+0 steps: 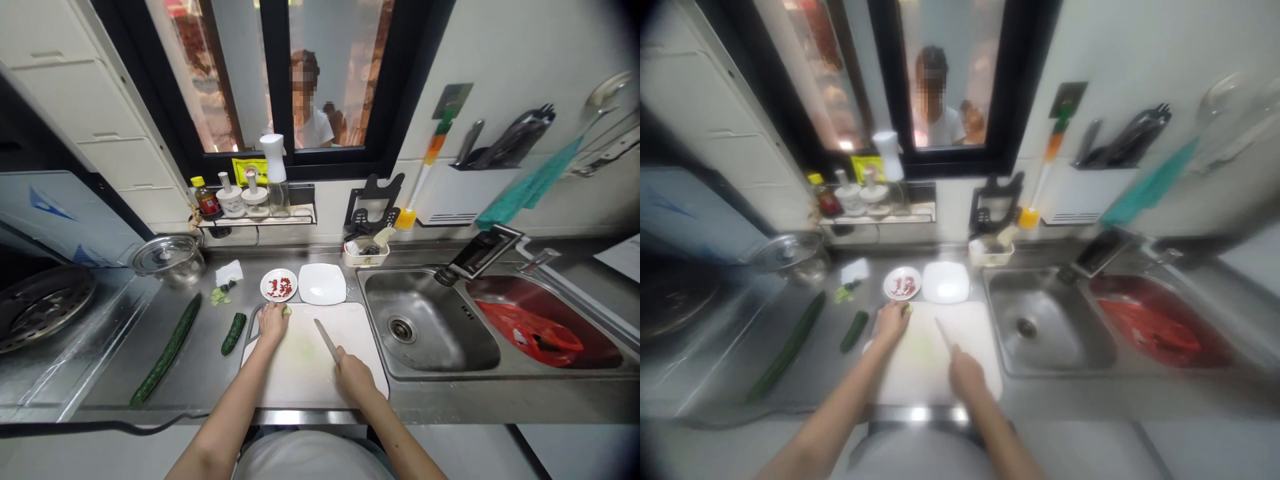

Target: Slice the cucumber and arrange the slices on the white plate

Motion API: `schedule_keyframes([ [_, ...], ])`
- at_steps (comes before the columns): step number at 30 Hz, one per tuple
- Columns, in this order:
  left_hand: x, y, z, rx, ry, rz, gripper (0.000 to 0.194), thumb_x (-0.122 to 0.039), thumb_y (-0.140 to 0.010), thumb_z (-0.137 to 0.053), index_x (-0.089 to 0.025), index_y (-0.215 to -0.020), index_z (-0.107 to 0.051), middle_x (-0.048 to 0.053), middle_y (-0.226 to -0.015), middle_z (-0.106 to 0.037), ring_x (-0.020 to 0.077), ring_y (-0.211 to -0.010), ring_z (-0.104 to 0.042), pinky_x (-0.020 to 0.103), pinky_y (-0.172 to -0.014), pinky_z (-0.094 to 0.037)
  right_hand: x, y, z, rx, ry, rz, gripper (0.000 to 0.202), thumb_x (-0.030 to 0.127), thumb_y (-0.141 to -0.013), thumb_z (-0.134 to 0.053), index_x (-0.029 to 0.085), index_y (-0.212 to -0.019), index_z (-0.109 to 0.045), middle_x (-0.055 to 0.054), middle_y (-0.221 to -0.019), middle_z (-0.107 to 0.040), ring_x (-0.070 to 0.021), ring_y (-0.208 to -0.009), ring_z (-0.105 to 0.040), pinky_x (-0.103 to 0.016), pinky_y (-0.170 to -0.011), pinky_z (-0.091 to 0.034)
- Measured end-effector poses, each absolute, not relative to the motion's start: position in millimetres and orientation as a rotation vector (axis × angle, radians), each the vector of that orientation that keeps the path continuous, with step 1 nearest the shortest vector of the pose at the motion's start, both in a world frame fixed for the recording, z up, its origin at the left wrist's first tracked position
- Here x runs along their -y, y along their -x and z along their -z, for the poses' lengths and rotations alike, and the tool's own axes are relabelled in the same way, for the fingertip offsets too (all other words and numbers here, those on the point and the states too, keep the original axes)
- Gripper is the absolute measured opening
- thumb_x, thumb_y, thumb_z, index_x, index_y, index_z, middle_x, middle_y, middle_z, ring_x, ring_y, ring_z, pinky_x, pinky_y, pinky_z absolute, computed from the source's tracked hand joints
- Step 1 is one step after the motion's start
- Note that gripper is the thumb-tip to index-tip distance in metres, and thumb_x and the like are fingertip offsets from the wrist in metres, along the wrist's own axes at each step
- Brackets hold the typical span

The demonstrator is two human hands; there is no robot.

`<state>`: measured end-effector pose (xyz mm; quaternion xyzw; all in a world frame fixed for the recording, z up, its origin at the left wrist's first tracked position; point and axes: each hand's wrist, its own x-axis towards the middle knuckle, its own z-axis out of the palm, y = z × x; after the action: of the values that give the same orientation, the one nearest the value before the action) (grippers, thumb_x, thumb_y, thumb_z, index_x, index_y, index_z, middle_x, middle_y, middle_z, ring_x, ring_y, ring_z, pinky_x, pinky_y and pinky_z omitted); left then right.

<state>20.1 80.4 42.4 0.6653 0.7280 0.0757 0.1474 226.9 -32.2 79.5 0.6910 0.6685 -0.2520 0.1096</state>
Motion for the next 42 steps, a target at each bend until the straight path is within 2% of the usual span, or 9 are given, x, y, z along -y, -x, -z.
schedule_keyframes([
  [7,-83,-19,-35,-2.100,-1.862,-0.285,0.017,-0.021,-0.084,-0.053,-0.022,-0.097,-0.064,0.007,-0.105,-0.065,0.0223,-0.104,-0.055,0.034,-0.089,-0.035,32,-229,-74,-1.988,-2.040,0.735,0.037,0.011,-0.088,-0.035,0.011,-0.121,-0.052,-0.015,-0.099,-0.069,-0.0232,-0.099,-0.064,-0.029,-0.076,-0.044],
  [12,-78,-14,-34,-2.056,-1.757,-0.425,0.019,-0.017,-0.084,-0.051,-0.023,-0.094,-0.065,0.004,-0.096,-0.070,0.0196,-0.095,-0.060,0.031,-0.085,-0.037,32,-229,-75,-1.992,-2.041,0.723,0.037,0.012,-0.088,-0.036,0.012,-0.122,-0.051,-0.015,-0.101,-0.068,-0.0229,-0.098,-0.064,-0.028,-0.074,-0.043],
  [16,-74,-6,-29,-1.830,-1.617,-0.485,0.020,-0.019,-0.077,-0.059,-0.020,-0.095,-0.068,0.001,-0.084,-0.070,0.0148,-0.082,-0.063,0.025,-0.077,-0.042,31,-227,-79,-1.979,-2.036,0.735,0.035,0.012,-0.088,-0.037,0.012,-0.120,-0.052,-0.014,-0.101,-0.068,-0.0223,-0.098,-0.064,-0.028,-0.074,-0.043],
  [20,-70,0,-28,-1.574,-1.698,-0.359,0.018,-0.021,-0.073,-0.062,-0.018,-0.089,-0.070,-0.001,-0.076,-0.070,0.0130,-0.072,-0.062,0.022,-0.070,-0.043,30,-226,-82,-1.961,-2.026,0.754,0.035,0.012,-0.088,-0.038,0.013,-0.119,-0.052,-0.014,-0.101,-0.068,-0.0232,-0.097,-0.064,-0.029,-0.073,-0.043],
  [25,-64,-4,-37,-1.543,-1.890,-0.208,0.017,-0.018,-0.073,-0.061,-0.021,-0.085,-0.072,0.000,-0.082,-0.073,0.0154,-0.079,-0.065,0.024,-0.073,-0.043,30,-226,-79,-1.971,-2.030,0.761,0.036,0.010,-0.087,-0.037,0.013,-0.120,-0.051,-0.015,-0.101,-0.068,-0.0229,-0.097,-0.064,-0.029,-0.074,-0.043],
  [33,-58,-6,-38,-1.658,-1.974,-0.246,0.022,-0.021,-0.082,-0.055,-0.025,-0.097,-0.071,0.002,-0.104,-0.072,0.0188,-0.104,-0.061,0.029,-0.092,-0.039,30,-226,-78,-1.974,-2.017,0.750,0.033,0.012,-0.087,-0.039,0.014,-0.118,-0.051,-0.014,-0.101,-0.067,-0.0228,-0.096,-0.064,-0.030,-0.074,-0.043],
  [42,-58,-3,-37,-1.801,-1.940,-0.148,0.020,-0.020,-0.079,-0.060,-0.024,-0.096,-0.068,0.004,-0.113,-0.068,0.0235,-0.112,-0.055,0.038,-0.095,-0.034,32,-226,-90,-2.029,-1.953,0.687,0.033,0.010,-0.088,-0.035,0.012,-0.117,-0.051,-0.016,-0.100,-0.067,-0.0246,-0.095,-0.065,-0.030,-0.072,-0.043],
])
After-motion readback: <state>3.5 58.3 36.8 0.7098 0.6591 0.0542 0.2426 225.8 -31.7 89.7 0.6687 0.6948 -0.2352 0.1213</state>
